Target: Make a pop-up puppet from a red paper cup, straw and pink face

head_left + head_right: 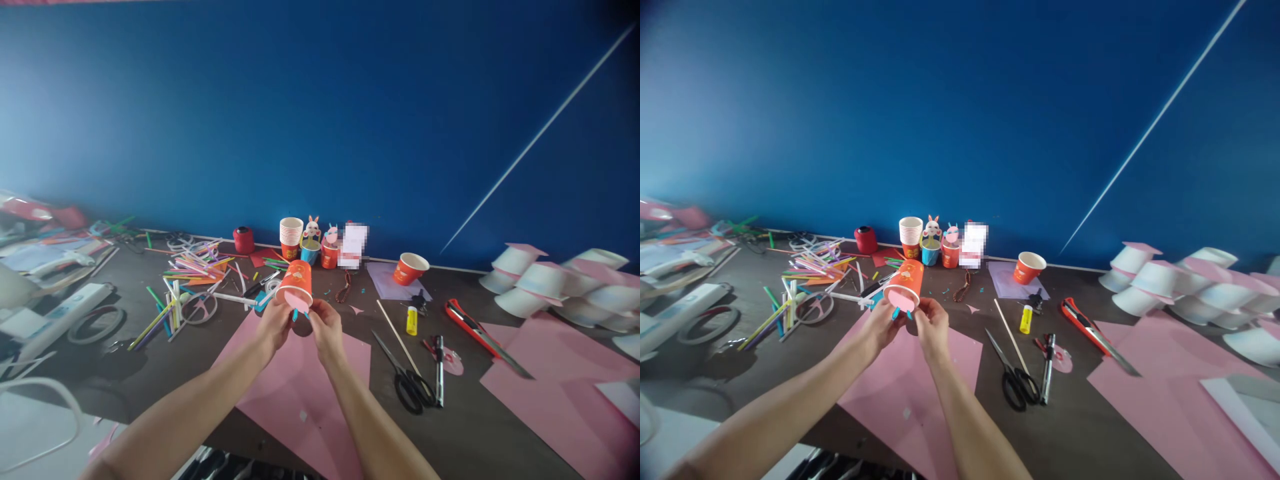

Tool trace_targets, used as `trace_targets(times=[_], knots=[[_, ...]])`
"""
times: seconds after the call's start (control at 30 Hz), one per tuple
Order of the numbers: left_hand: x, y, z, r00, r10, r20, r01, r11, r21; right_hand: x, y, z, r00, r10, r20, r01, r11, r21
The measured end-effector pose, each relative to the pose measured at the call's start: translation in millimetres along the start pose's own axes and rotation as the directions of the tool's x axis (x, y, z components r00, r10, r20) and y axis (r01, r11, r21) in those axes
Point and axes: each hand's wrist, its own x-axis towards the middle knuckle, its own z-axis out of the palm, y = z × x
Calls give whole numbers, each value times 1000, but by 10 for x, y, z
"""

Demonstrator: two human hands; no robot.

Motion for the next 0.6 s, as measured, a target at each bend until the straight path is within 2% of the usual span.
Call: trace_targets(times=[0.13, 0.27, 0.47, 0.6], knots=[[22, -16, -35, 1000, 5, 13, -5, 1000, 0, 6, 11, -6, 999, 25, 43, -25, 1000, 7], [26, -10, -41, 1000, -17, 4, 17, 1000, 2, 7, 36, -8, 1000, 3, 18, -2, 999, -35], [-62, 94, 75, 994, -64, -86, 59, 997, -59, -11, 64, 5, 998, -56, -2, 55, 989, -135], [-85, 149, 130, 977, -177, -122, 153, 970, -187, -15, 37, 13, 997, -80, -6, 77, 980, -183]])
